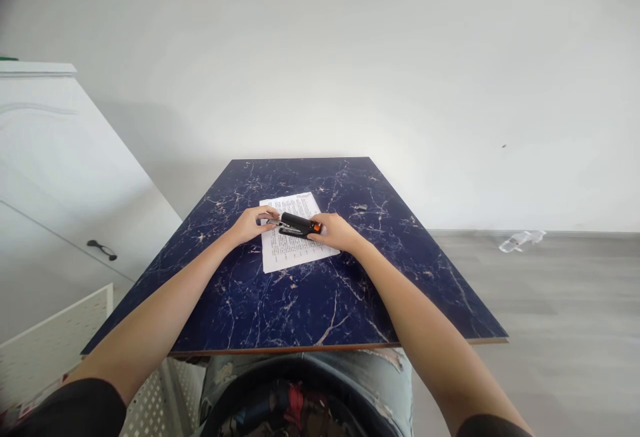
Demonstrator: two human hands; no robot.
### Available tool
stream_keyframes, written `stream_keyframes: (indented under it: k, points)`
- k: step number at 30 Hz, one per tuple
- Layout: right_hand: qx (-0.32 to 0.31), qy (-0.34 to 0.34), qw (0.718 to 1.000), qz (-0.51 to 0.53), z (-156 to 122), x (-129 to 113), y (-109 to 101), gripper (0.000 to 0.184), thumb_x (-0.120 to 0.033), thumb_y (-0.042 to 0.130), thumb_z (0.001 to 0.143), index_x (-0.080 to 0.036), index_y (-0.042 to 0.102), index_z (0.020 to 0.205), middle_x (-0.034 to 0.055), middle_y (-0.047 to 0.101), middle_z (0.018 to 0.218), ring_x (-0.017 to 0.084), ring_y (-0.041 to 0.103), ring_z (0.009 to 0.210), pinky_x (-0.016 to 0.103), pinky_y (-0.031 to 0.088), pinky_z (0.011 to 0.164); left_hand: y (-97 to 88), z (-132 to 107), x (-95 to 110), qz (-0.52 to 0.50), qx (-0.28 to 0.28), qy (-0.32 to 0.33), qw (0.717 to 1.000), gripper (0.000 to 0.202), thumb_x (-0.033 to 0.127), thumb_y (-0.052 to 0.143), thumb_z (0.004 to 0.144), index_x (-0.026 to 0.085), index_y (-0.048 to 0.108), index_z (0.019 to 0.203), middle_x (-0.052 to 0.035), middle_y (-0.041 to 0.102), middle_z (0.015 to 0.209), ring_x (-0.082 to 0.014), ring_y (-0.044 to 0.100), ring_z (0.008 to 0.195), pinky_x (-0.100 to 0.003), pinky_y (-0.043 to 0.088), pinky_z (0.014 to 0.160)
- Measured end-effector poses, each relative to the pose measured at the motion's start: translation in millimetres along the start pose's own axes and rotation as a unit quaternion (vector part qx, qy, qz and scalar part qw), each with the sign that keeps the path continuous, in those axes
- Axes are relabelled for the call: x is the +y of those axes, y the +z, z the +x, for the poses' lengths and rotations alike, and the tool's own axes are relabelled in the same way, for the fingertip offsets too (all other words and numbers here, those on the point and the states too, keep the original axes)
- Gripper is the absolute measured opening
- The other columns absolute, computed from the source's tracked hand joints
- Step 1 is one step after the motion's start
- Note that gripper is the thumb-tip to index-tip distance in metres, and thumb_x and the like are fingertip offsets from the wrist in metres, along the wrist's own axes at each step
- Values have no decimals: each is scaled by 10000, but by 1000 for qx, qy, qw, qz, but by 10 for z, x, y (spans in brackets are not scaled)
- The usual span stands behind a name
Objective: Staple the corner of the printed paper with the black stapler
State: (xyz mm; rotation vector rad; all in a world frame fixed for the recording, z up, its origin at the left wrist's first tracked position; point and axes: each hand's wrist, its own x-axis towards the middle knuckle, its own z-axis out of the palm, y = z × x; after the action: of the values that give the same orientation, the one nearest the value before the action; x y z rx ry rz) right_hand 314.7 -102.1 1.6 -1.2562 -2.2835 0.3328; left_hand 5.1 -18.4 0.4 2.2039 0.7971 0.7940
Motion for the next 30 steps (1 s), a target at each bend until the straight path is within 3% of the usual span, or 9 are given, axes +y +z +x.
stream_keyframes:
  k: [5,11,13,16,18,24,30]
  points:
    - [-2,1,1000,3,-5,6,1,247,-373,709,903,-214,721,1090,57,757,1007,229,682,874,319,457,761,-4,-2,11,-1,-5,-4,1000,322,427,767,838,206,728,1068,-124,762,1147,-274,733,1091,-466,548,1044]
    - [-4,2,1000,8,-4,11,2,258,-375,709,902,-210,721,1100,61,757,1018,229,681,873,319,460,758,-10,14,-28,30,2,0,1000,328,419,776,831,229,743,1097,-86,773,1125,-238,730,1060,-412,549,1002]
    - [-7,5,1000,13,-4,17,1,272,-384,709,904,-213,721,1115,59,757,1010,227,679,865,315,459,746,-14,20,-41,47,53,-10,997,291,435,751,848,229,756,1055,-83,774,1127,-236,727,1036,-381,559,939]
    - [-7,11,1000,18,-7,19,-6,309,-402,719,899,-220,718,1148,57,758,1029,228,680,875,312,460,739,-11,14,-21,59,200,-84,974,216,395,659,897,206,762,893,-74,793,955,-228,739,884,-358,568,843]
    - [-6,10,1000,16,-7,16,-9,305,-400,724,896,-216,721,1140,57,759,1021,229,680,878,313,459,745,6,5,30,78,240,-124,960,194,345,646,891,208,760,815,-57,789,850,-229,739,821,-359,569,824]
    - [-9,4,1000,10,-1,9,-3,246,-369,715,900,-210,725,1088,53,755,988,223,672,852,314,457,749,131,21,169,162,109,-16,981,121,249,747,839,239,815,939,-73,790,1039,-273,728,964,-418,555,932]
    - [-9,5,1000,13,-4,6,-8,233,-366,706,902,-215,717,1078,51,748,979,222,665,850,313,452,749,160,38,45,188,33,-20,981,164,202,730,859,248,811,993,-73,777,1021,-284,723,957,-429,543,918]
